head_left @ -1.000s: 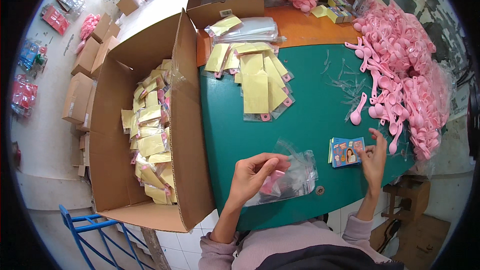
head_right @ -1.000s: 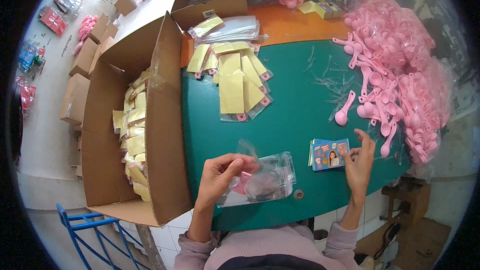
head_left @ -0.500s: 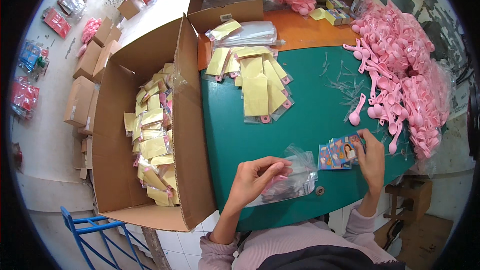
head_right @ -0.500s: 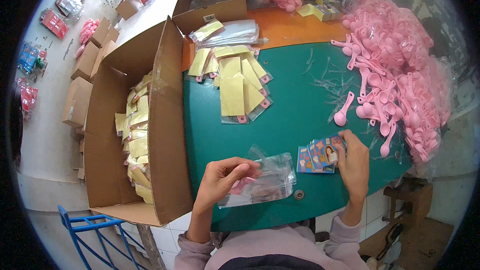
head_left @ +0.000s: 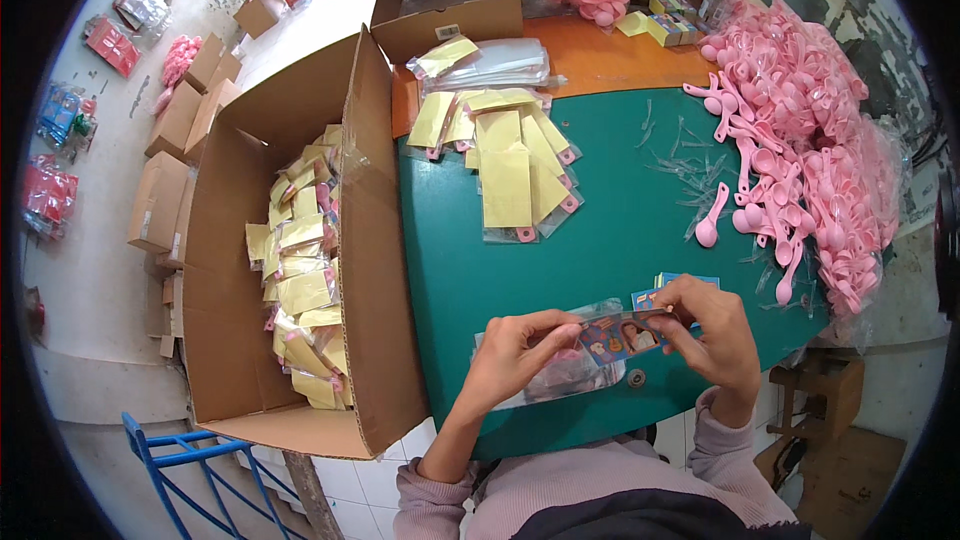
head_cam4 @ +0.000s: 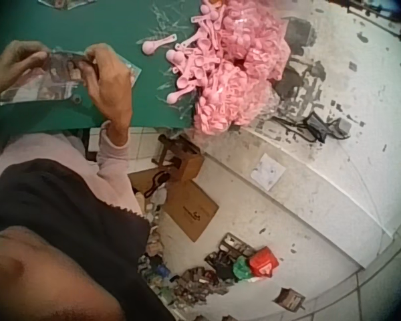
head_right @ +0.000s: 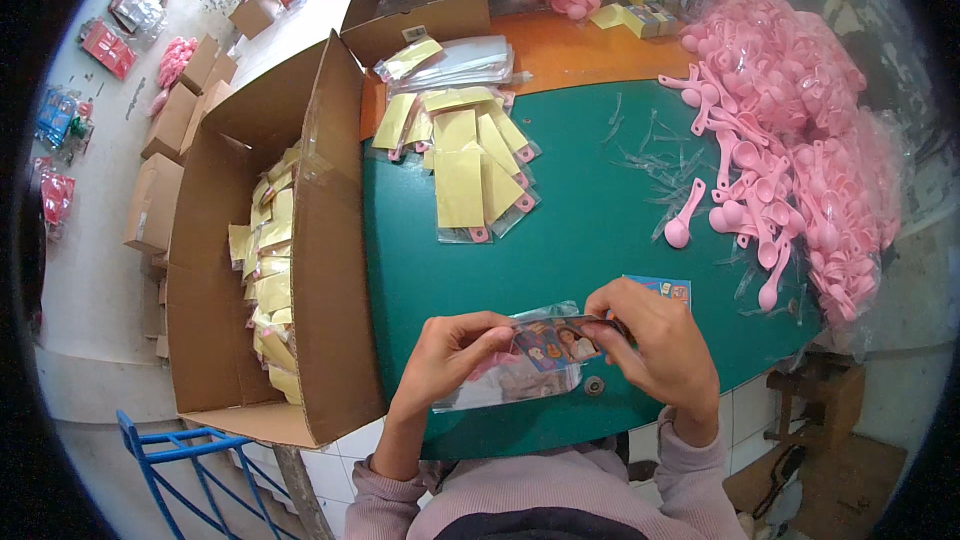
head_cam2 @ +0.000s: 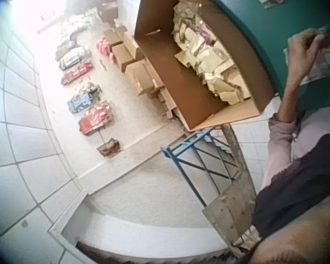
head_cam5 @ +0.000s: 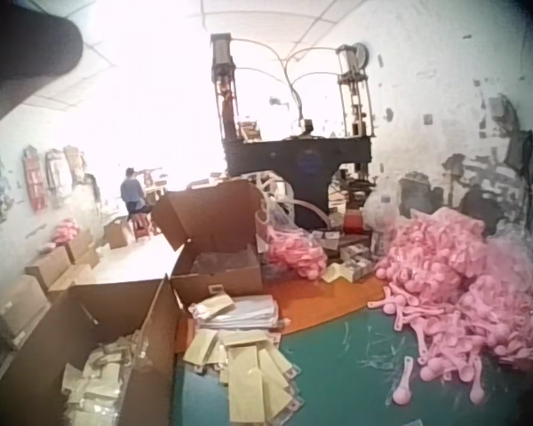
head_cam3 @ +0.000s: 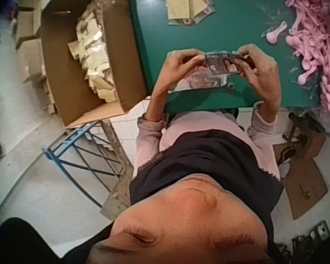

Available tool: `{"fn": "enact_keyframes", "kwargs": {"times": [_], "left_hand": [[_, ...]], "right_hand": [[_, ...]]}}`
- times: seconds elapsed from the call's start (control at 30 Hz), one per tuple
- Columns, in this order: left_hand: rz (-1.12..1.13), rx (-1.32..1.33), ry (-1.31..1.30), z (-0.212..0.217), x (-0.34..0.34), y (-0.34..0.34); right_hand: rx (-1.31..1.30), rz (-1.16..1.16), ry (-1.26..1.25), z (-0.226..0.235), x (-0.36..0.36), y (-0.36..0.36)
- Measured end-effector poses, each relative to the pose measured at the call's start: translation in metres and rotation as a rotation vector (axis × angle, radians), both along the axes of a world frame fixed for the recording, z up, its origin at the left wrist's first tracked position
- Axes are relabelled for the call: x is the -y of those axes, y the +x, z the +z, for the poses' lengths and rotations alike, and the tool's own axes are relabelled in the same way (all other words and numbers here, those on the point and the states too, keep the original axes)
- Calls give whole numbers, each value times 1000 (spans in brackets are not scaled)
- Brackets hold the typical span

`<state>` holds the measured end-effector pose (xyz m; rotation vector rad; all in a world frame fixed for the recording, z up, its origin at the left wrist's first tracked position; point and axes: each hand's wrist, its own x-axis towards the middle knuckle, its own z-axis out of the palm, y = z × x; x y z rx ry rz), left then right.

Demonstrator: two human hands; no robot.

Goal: The person packages items by inserting a plastic spoon, a printed card, and a cardboard backer into clear plastic sleeves by hand.

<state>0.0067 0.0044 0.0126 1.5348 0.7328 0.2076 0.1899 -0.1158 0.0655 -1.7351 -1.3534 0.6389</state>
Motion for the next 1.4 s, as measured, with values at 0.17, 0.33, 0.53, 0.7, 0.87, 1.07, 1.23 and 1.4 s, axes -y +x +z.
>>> {"fn": "enact_keyframes", "kwargs": {"times": [0.17, 0.33, 0.53, 0.7, 0.87, 1.07, 1.23, 1.4], "left_hand": [[-139, -2, 218, 4, 6, 1], [-175, 48, 207, 0, 2, -5], [-244, 31, 188, 1, 1, -3], [-276, 182, 128, -2, 8, 3], [-174, -116, 542, -4, 22, 8], [-335, -61, 424, -26, 8, -26], [-124, 159, 19, -27, -2, -45], [-36, 158, -99, -29, -3, -47]], "right_hand": [[79, 352, -208, -4, -9, 7], [-91, 333, -226, -1, -3, 13], [-47, 336, -196, -1, -2, 11], [227, 465, -220, -20, -9, -5], [127, 296, -94, -33, -11, -8], [-175, 278, -243, -47, -3, 10], [-279, 133, -271, -40, -3, 15], [-504, 133, -329, -43, 1, 15]]}}
